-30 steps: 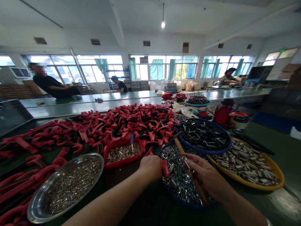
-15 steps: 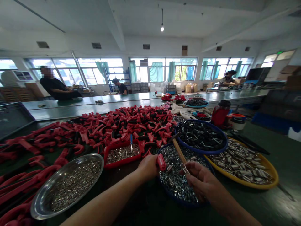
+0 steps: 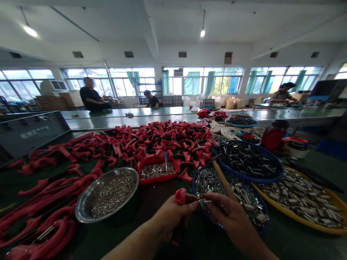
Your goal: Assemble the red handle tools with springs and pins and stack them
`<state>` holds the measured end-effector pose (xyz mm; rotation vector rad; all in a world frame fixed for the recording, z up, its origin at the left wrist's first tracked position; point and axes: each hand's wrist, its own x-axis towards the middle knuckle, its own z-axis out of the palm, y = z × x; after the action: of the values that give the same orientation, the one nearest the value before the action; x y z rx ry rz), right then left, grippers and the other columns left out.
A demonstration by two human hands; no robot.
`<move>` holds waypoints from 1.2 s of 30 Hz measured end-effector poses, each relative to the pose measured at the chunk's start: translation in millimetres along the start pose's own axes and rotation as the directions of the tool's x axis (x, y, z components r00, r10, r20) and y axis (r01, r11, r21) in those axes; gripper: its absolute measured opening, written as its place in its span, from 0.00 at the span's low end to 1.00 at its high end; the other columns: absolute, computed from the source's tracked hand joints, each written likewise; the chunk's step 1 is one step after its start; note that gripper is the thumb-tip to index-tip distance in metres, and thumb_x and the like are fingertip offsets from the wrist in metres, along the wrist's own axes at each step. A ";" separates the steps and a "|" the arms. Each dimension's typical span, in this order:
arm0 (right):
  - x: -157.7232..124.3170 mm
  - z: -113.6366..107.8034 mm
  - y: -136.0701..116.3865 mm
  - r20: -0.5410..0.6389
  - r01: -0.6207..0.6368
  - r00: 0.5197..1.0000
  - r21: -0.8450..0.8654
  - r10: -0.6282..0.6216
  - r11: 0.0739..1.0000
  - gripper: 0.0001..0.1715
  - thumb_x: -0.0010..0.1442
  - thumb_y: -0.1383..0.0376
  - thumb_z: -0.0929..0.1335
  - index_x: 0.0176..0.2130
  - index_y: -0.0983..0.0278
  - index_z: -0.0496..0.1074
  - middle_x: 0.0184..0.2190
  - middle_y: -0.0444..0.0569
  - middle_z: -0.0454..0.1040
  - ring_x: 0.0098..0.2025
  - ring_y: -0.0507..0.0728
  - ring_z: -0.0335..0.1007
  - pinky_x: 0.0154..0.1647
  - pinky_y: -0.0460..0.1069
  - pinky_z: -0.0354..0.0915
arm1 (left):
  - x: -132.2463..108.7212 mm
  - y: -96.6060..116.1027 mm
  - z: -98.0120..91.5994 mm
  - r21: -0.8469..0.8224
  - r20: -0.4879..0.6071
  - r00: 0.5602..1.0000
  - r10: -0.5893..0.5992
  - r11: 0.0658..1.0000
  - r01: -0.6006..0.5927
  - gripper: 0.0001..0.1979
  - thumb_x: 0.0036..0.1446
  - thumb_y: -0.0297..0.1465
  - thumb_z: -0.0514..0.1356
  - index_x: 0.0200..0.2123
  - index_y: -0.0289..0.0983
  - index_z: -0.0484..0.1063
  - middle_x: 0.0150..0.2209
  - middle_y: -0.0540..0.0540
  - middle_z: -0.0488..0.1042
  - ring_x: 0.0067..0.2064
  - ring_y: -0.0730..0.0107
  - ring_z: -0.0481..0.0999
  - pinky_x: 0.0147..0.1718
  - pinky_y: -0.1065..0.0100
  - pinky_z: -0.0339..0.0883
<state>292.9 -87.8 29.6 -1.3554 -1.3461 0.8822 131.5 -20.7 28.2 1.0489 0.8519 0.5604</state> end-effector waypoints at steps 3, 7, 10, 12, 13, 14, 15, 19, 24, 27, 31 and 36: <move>-1.8 6.6 -3.8 -0.031 -0.002 1.000 0.029 0.003 1.000 0.17 0.55 0.56 0.67 0.42 0.61 0.72 0.25 0.43 0.71 0.24 0.51 0.64 0.27 0.47 0.63 | -5.3 -1.1 -3.9 -0.011 0.005 1.000 0.001 1.000 -0.001 0.19 0.38 0.37 0.68 0.34 0.33 0.72 0.23 0.53 0.67 0.20 0.82 0.59 0.17 0.77 0.53; -2.9 13.3 -6.1 -0.007 0.020 1.000 0.015 -0.020 1.000 0.15 0.53 0.56 0.68 0.39 0.61 0.73 0.25 0.44 0.72 0.23 0.51 0.64 0.26 0.47 0.63 | -12.7 -3.3 -6.7 -0.067 -0.023 1.000 0.021 0.998 -0.022 0.19 0.37 0.37 0.68 0.34 0.33 0.72 0.25 0.51 0.69 0.21 0.81 0.61 0.17 0.77 0.53; -1.5 13.5 -3.8 0.021 -0.017 1.000 0.054 0.016 0.998 0.16 0.51 0.56 0.69 0.38 0.61 0.74 0.29 0.46 0.74 0.23 0.51 0.65 0.25 0.47 0.64 | -16.4 -9.0 -8.5 -0.139 -0.031 0.998 0.047 0.989 -0.051 0.20 0.37 0.37 0.68 0.35 0.33 0.72 0.27 0.49 0.70 0.21 0.81 0.61 0.18 0.77 0.53; 0.6 11.4 -2.2 0.052 -0.080 0.996 0.101 0.075 0.992 0.17 0.48 0.56 0.71 0.37 0.62 0.74 0.29 0.46 0.74 0.25 0.52 0.67 0.27 0.48 0.66 | -17.1 -14.9 -8.8 -0.160 -0.052 0.995 0.084 0.983 -0.091 0.20 0.39 0.37 0.67 0.37 0.34 0.71 0.28 0.49 0.71 0.21 0.81 0.61 0.18 0.77 0.53; 1.8 10.3 -2.0 0.070 -0.106 0.993 0.121 0.098 0.987 0.17 0.48 0.57 0.71 0.37 0.63 0.74 0.29 0.47 0.75 0.27 0.53 0.68 0.29 0.48 0.67 | -17.0 -17.9 -8.5 -0.146 -0.072 0.991 0.111 0.982 -0.121 0.20 0.39 0.37 0.67 0.37 0.35 0.71 0.28 0.49 0.71 0.22 0.81 0.62 0.18 0.76 0.53; 2.8 9.7 -2.4 0.082 -0.115 0.991 0.133 0.104 0.984 0.16 0.48 0.58 0.71 0.37 0.63 0.74 0.30 0.47 0.75 0.29 0.53 0.69 0.31 0.48 0.67 | -16.8 -20.7 -7.8 -0.114 -0.098 0.984 0.149 0.981 -0.159 0.19 0.39 0.37 0.67 0.36 0.35 0.71 0.28 0.50 0.71 0.23 0.79 0.63 0.19 0.76 0.54; 3.5 9.8 -3.5 0.081 -0.106 0.992 0.130 0.097 0.986 0.15 0.48 0.58 0.71 0.36 0.63 0.74 0.30 0.47 0.75 0.31 0.54 0.70 0.33 0.48 0.68 | -16.5 -23.1 -6.9 -0.070 -0.129 0.972 0.195 0.976 -0.205 0.18 0.39 0.38 0.67 0.35 0.35 0.71 0.28 0.49 0.71 0.24 0.78 0.64 0.21 0.76 0.56; 2.5 20.2 -11.6 0.005 0.051 0.999 0.005 -0.051 0.999 0.13 0.51 0.60 0.69 0.39 0.61 0.71 0.36 0.48 0.75 0.39 0.57 0.71 0.42 0.50 0.67 | -18.5 -26.7 -3.2 0.061 -0.198 0.919 0.340 0.940 -0.335 0.16 0.40 0.37 0.67 0.32 0.35 0.71 0.29 0.48 0.72 0.31 0.72 0.68 0.31 0.72 0.61; 1.0 36.8 -16.5 0.010 0.123 0.992 0.014 -0.123 0.992 0.16 0.55 0.60 0.67 0.45 0.58 0.67 0.42 0.49 0.73 0.44 0.57 0.70 0.46 0.51 0.67 | -30.0 -24.0 -6.2 -0.003 -0.174 0.947 0.269 0.962 -0.273 0.17 0.41 0.39 0.66 0.33 0.35 0.71 0.31 0.47 0.73 0.30 0.73 0.68 0.29 0.73 0.60; 2.9 38.7 -19.9 0.053 0.104 0.993 0.040 -0.106 0.994 0.15 0.56 0.61 0.66 0.45 0.58 0.66 0.42 0.49 0.73 0.45 0.57 0.70 0.46 0.51 0.67 | -35.3 -26.0 -11.8 -0.079 -0.101 0.991 0.087 0.992 -0.095 0.18 0.40 0.40 0.66 0.33 0.35 0.71 0.29 0.48 0.72 0.25 0.77 0.65 0.23 0.75 0.58; 3.8 40.6 -29.1 0.168 0.165 0.971 0.043 -0.170 0.985 0.16 0.58 0.64 0.65 0.48 0.56 0.63 0.44 0.47 0.72 0.45 0.55 0.69 0.47 0.50 0.66 | -36.5 -34.0 -15.1 -0.174 0.016 0.977 -0.211 0.962 0.211 0.19 0.32 0.38 0.69 0.27 0.35 0.68 0.23 0.51 0.67 0.20 0.78 0.62 0.16 0.75 0.57; 6.4 49.1 -34.4 0.313 0.279 0.911 0.013 -0.269 0.960 0.17 0.59 0.68 0.63 0.48 0.53 0.62 0.44 0.45 0.71 0.43 0.53 0.70 0.43 0.49 0.68 | -36.0 -41.5 -13.7 -0.205 0.061 0.977 -0.202 0.956 0.210 0.19 0.33 0.37 0.68 0.29 0.35 0.67 0.24 0.50 0.68 0.19 0.78 0.64 0.15 0.74 0.61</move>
<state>237.6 -77.9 51.6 -1.0424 -1.7532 0.9091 100.2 -57.8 -0.9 0.7645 0.8365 0.4411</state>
